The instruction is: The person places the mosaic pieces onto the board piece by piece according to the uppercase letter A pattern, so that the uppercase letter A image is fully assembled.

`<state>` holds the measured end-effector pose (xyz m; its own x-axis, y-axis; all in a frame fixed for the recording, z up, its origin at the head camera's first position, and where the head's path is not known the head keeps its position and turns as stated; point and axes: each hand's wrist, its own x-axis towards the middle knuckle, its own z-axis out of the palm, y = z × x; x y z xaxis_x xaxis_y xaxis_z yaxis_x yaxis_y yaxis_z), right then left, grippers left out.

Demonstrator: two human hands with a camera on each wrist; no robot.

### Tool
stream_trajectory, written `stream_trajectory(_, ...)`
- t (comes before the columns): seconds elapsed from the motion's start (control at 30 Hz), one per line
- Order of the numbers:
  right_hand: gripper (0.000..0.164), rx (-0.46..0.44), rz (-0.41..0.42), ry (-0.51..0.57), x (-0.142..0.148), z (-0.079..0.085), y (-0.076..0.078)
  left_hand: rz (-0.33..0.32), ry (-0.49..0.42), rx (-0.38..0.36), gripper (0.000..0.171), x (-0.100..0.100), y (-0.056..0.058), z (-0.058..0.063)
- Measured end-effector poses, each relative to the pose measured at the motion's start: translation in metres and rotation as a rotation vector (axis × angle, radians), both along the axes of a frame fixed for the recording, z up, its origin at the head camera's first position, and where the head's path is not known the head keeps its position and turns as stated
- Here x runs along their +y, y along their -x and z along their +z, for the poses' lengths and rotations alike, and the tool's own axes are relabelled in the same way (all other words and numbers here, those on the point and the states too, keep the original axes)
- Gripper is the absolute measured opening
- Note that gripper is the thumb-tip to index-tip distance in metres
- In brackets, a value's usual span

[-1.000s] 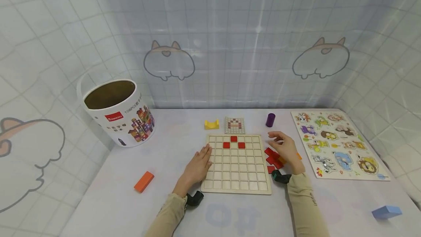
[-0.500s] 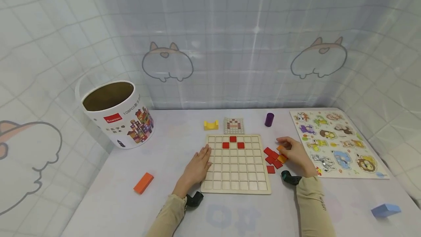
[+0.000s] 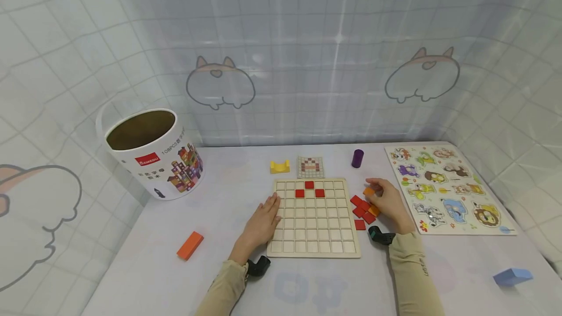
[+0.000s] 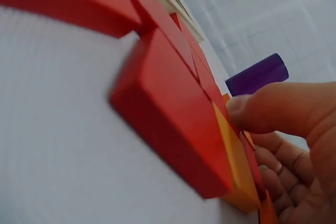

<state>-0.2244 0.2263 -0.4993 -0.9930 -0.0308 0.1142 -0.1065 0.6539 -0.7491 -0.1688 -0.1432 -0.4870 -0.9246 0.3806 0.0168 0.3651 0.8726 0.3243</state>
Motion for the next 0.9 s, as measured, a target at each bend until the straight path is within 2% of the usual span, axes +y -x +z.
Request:
stream_trajectory(0.37,0.041,0.002,-0.005,-0.041,-0.002,0.001,0.001,-0.01,-0.012,0.01,0.054,0.0,-0.002,0.001)
stream_trajectory(0.6,0.04,0.008,0.006,0.026,-0.003,0.004,0.001,-0.008,-0.008,0.009,0.054,0.0,-0.002,0.001)
stream_trajectory(0.77,0.039,0.053,0.028,0.061,-0.01,0.013,0.002,-0.006,-0.013,0.007,0.054,-0.001,-0.001,0.001)
stream_trajectory(0.9,0.039,0.051,0.047,0.081,-0.022,0.021,0.001,-0.007,-0.012,0.0,0.054,-0.001,-0.001,0.002)
